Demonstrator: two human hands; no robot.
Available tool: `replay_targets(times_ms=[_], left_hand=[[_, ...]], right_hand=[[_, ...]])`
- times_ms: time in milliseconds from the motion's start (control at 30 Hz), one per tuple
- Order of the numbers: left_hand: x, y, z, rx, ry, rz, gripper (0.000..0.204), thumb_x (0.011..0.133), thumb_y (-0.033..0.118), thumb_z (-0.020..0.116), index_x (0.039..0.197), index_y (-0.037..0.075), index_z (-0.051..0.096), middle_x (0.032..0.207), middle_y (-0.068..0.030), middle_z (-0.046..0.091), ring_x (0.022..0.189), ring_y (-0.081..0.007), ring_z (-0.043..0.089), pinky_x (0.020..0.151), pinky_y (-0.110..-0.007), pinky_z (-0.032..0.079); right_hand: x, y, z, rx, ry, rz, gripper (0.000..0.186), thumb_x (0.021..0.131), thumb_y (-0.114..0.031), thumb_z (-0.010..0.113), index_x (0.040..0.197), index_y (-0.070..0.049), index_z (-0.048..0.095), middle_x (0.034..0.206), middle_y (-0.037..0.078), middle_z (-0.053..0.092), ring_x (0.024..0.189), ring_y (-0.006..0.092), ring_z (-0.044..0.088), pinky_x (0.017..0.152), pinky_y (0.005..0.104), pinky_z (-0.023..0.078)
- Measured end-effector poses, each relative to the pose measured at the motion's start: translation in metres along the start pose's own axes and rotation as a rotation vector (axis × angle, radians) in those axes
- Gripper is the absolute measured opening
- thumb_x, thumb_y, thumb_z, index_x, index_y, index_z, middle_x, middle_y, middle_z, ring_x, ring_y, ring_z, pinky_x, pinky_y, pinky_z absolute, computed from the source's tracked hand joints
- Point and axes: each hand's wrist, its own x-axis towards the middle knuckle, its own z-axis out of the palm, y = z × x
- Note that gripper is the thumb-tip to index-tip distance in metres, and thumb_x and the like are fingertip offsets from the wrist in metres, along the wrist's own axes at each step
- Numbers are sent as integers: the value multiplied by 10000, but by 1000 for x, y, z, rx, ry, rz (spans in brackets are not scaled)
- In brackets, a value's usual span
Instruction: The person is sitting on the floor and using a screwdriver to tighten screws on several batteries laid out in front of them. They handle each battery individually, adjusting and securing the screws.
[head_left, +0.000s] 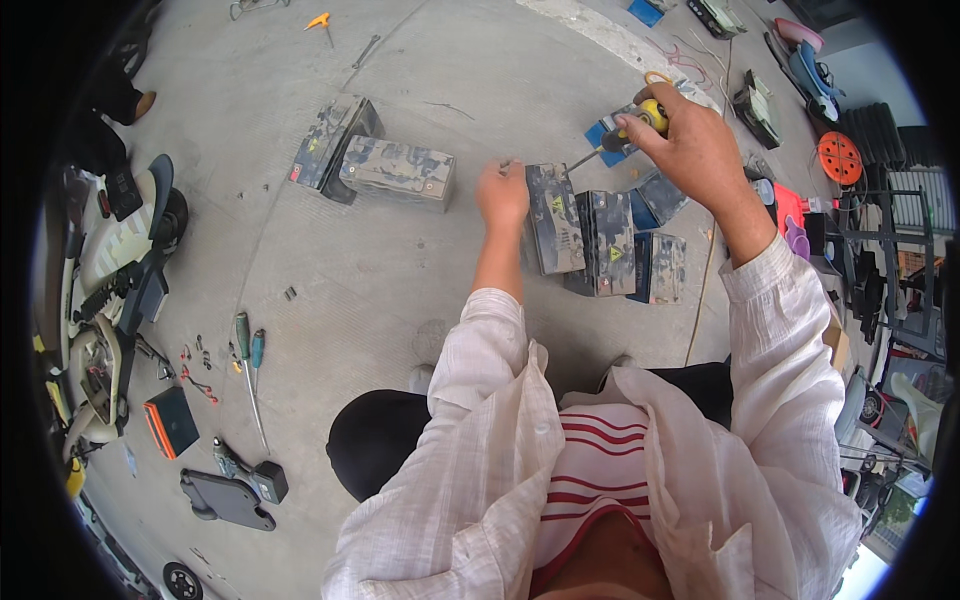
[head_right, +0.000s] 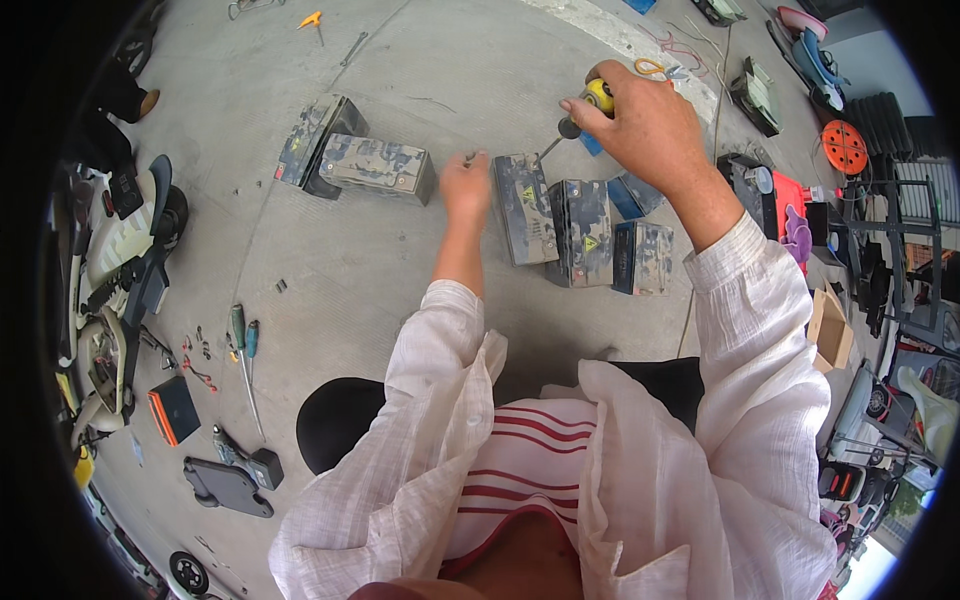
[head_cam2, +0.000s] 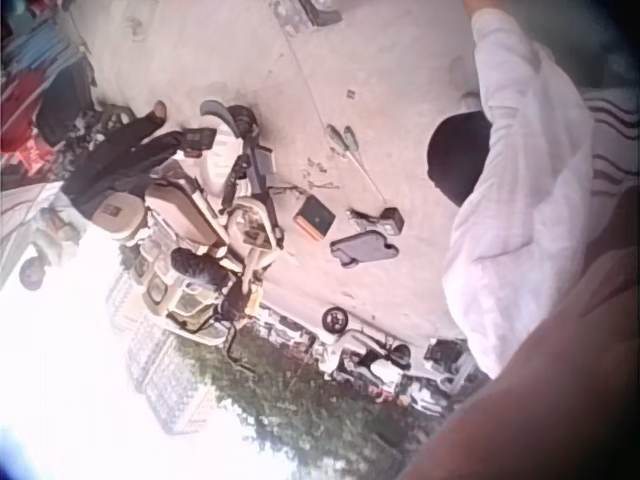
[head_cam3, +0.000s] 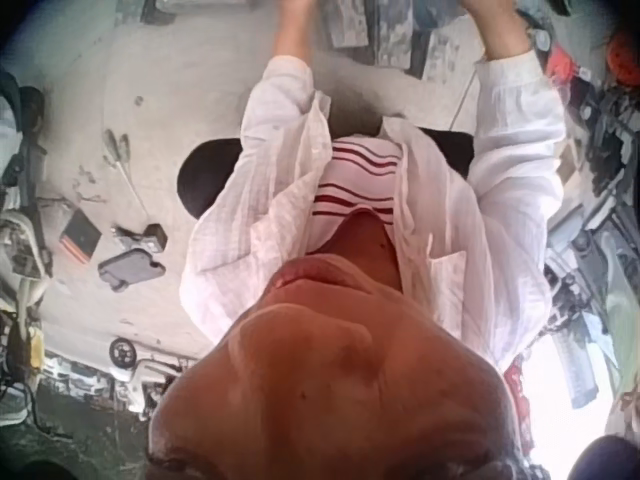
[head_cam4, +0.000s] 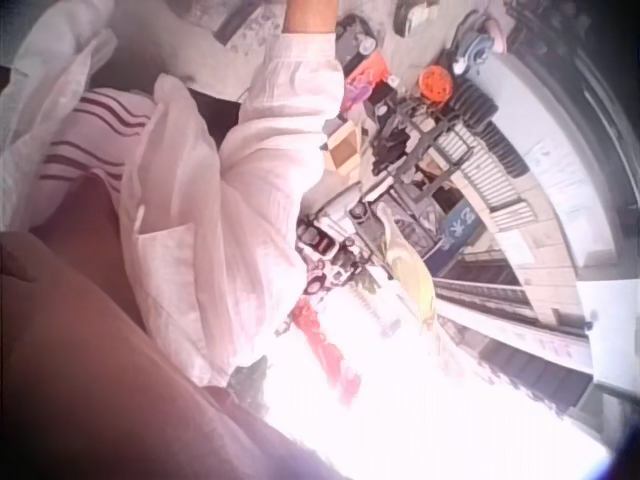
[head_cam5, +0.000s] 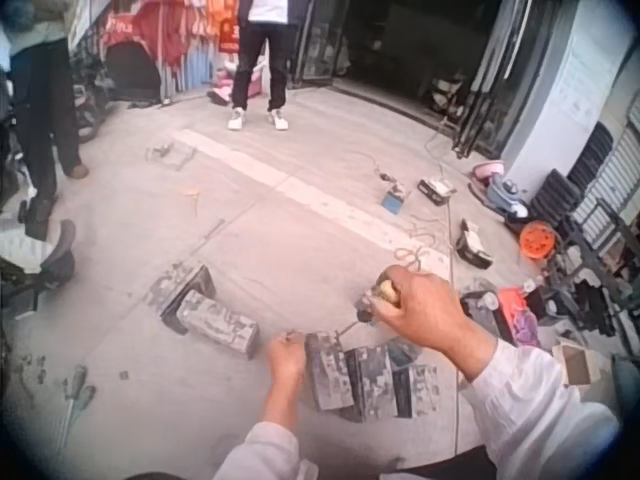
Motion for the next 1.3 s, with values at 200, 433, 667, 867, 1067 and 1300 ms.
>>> replay_targets(times_ms=[200,433,667,867,1067,1300], left_hand=[[92,37,-116,528,626,18,512,875,362,690,1175,-41,594,1088,-230,684,985,-389,680,841,-506,536],[135,52,-157,1128,332,-132,766,862,702,563,1152,8,702,1208,-193,691,1115,-353,674,864,-468,555],[154,35,-147,1403,223,-163,781,876,736,445,1203,83,723,1246,-151,692,1147,-334,669,889,-478,536],[162,28,-147,1404,257,-108,703,825,636,488,1134,62,750,1184,-164,714,1100,-328,689,868,-446,543],[153,23,-144,1368,217,-59,657,770,632,548,1085,100,772,1153,-178,714,1065,-343,689,871,-451,539],[98,4,-80,1251,96,460,551,818,579,575,943,77,764,1083,-147,682,1003,-337,657,856,-460,520]], right_hand=[[-2,6,-8,-99,-46,-63,465,885,-491,700,881,-38,596,633,134,649,590,337,658,542,437,507],[-17,43,16,61,113,-9,487,878,-501,708,822,-36,575,566,144,601,513,342,622,482,429,487],[-29,50,14,136,65,131,497,907,-491,695,1012,-11,620,721,180,646,619,315,649,581,379,508],[-32,66,27,266,143,131,457,910,-453,702,985,-15,598,720,163,634,609,314,621,580,376,496],[-39,77,37,363,112,160,351,863,-283,720,848,-3,508,749,235,594,694,419,604,608,462,465],[-36,80,47,347,190,158,362,850,-305,722,808,-2,528,730,236,599,696,417,606,621,466,470]])
